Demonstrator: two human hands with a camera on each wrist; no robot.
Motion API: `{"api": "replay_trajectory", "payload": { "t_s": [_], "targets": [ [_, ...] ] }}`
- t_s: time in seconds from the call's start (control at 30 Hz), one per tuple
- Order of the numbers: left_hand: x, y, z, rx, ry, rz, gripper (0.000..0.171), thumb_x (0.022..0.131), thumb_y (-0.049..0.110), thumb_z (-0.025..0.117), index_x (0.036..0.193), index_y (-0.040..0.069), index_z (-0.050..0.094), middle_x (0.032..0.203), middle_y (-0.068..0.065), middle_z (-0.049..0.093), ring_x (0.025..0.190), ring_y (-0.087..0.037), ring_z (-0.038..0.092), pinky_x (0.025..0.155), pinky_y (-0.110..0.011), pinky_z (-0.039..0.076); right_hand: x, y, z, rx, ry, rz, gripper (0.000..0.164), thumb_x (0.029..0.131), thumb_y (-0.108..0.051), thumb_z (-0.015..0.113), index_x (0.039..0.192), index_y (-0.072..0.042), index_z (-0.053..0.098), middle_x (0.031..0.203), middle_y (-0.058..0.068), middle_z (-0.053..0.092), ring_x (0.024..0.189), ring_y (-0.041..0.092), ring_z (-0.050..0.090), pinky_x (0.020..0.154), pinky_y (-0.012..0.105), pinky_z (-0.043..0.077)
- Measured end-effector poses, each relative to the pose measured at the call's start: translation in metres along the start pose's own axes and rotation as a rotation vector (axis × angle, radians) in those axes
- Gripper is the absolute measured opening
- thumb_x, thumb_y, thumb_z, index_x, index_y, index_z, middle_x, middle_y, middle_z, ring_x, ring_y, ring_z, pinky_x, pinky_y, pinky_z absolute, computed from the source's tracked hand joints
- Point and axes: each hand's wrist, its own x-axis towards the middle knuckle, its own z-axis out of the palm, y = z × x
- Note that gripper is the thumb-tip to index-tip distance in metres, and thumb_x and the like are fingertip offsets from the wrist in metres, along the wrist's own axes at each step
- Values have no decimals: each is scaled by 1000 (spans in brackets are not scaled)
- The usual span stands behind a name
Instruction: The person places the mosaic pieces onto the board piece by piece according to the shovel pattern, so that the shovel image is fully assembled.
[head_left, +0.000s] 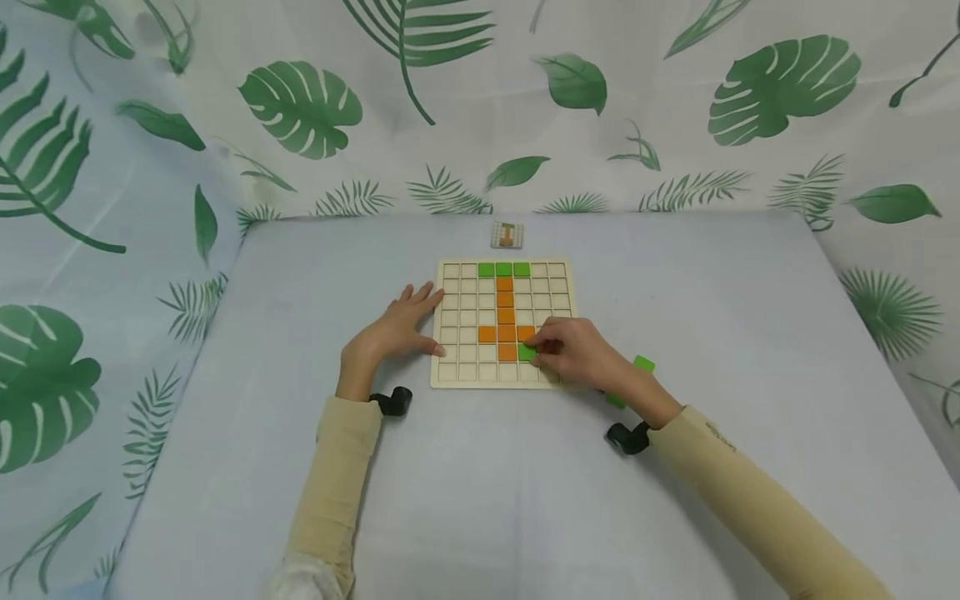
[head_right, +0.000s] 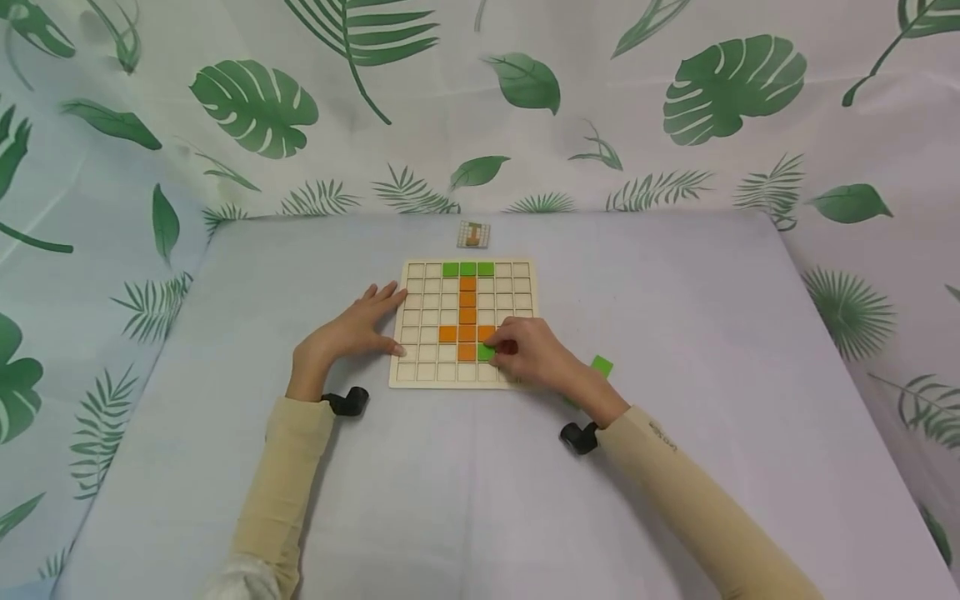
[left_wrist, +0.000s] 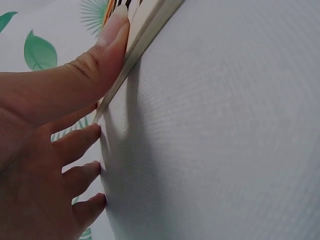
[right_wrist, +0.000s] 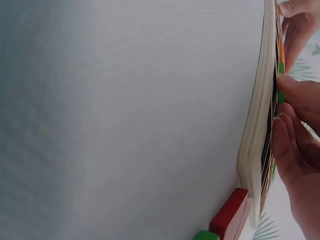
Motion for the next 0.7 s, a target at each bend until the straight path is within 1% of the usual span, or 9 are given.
{"api": "replay_trajectory", "payload": {
  "t_s": [0.1,0.33,0.5,0.7],
  "targets": [
    [1,0,-1,-3,9,2,105,86,28,84,166,14,17,175,-8,1,160,-34,-10,131,-54,-2,2,-1,-2,9,2,12,23,83,-3,83,106,2,80,88,5,72,76,12,61,67,23,53],
    [1,-2,0,-24,4,-11,107,85,29,85,166,17,18,175,-6,1,160,-31,-11,131,-53,-3,3,-2,-3,29,-6,46,22,83,-3,84,104,1,80,84,3,71,74,11,60,65,23,51],
    [1,-2,1,-19,12,-4,107,84,29,86,166,15,19,175,-7,3,161,-32,-10,131,-52,-2,3,-2,-3,22,-17,54,22,83,-4,83,105,0,79,83,2,70,74,12,59,66,23,51],
    [1,-2,0,-23,19,-4,107,83,29,87,166,16,19,175,-6,3,161,-30,-9,132,-49,-2,2,-2,-2,20,-19,52,23,83,-3,84,105,1,79,83,3,70,75,13,60,67,25,53]
  ]
}}
